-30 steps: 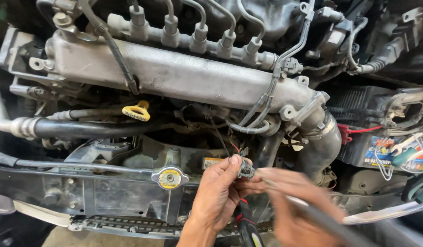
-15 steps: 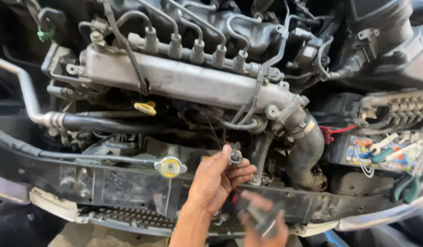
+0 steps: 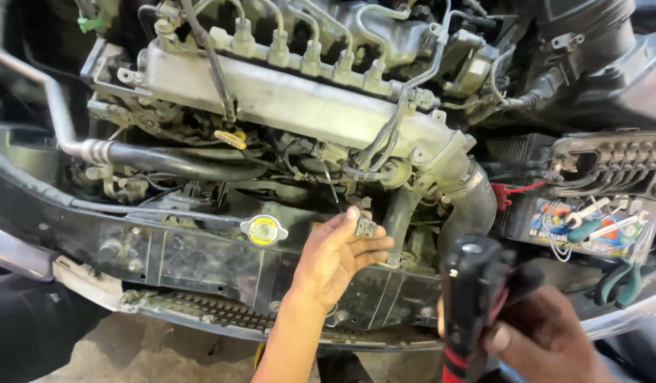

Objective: Repairing or splicing electrical wiring in a car engine bay.

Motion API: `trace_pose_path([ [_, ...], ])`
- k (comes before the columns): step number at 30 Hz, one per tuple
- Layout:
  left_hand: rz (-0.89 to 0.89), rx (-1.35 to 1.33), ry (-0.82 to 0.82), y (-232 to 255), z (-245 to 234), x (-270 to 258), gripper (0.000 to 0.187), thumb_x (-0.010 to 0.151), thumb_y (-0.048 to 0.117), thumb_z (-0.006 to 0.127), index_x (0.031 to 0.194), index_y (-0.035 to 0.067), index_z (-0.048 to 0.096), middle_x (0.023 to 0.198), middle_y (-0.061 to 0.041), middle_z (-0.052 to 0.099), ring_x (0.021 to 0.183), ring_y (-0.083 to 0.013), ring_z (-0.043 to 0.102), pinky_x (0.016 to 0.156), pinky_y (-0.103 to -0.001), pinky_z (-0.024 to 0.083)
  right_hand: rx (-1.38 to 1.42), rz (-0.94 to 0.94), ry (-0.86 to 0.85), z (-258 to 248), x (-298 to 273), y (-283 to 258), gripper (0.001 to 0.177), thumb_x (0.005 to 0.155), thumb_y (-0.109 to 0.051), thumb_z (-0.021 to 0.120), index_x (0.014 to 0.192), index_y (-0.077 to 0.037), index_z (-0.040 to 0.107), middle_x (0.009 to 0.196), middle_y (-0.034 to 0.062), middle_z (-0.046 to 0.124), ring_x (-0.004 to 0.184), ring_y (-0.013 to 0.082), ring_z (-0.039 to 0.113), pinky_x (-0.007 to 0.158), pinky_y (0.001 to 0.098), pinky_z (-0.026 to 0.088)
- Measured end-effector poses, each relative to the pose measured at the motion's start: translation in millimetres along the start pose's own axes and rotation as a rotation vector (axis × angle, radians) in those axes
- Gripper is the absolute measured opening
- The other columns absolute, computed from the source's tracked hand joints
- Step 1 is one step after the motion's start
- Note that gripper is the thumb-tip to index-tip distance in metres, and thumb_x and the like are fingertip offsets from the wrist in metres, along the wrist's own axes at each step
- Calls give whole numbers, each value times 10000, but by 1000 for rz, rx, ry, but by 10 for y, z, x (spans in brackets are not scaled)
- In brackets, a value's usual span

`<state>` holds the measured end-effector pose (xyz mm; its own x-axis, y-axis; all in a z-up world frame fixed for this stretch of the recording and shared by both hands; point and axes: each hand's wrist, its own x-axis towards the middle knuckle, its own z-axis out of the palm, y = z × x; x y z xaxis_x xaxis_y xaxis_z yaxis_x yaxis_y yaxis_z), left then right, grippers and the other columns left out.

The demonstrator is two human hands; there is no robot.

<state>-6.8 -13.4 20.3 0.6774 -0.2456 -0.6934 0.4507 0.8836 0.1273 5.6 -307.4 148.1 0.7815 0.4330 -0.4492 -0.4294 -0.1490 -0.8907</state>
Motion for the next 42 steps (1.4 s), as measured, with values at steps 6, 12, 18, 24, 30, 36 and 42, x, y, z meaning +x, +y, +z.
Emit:
trace_pose_path([
  [6,-5,-42,-13,25,2,-16,323,989,333,631,1043,17,661,963,-174,722,929,-324,737,799,-441,603,112,298,-22,110,335,-299,556,963,-79,707,1480,23,531,1071,190,706,917,259,715,787,427,595],
  [12,-17,-76,-8,46,-10,-3,351,1029,362,584,1021,18,655,944,-162,723,872,-299,733,766,-419,601,-92,138,232,605,485,161,458,847,-82,777,1255,64,627,1074,160,756,971,230,734,901,398,593],
  [18,-32,-46,88,75,35,-8,339,1023,363,582,1066,37,663,927,-134,739,757,-216,702,678,-352,583,58,-163,395,1326,598,414,361,953,-67,721,1268,37,579,1177,213,735,1123,297,729,1035,425,567],
  [24,-31,-92,92,133,41,-8,324,1011,346,620,1114,41,657,947,-138,740,689,-192,674,639,-336,588,367,-250,607,1574,475,830,448,917,27,751,1310,48,537,1227,158,664,1066,221,650,902,359,530],
  [30,-221,-82,91,256,44,-27,299,993,345,583,1140,87,615,1002,-128,754,704,-198,701,593,-331,588,-182,-36,701,1634,368,663,417,799,12,794,1184,38,637,1030,161,750,923,216,733,874,343,590],
  [36,-152,-18,44,185,-7,-60,324,1017,274,577,1204,9,586,1060,-180,756,787,-222,736,656,-323,613,-551,-96,334,1501,734,29,334,811,-26,789,1128,15,691,1050,109,763,964,186,754,883,288,571],
  [42,-158,128,161,190,-14,-188,351,1010,331,561,1188,38,635,951,-140,750,695,-178,697,601,-286,577,-222,-293,93,563,-169,1217,395,833,-13,764,1207,23,642,1214,117,726,1154,229,722,965,337,555],
])
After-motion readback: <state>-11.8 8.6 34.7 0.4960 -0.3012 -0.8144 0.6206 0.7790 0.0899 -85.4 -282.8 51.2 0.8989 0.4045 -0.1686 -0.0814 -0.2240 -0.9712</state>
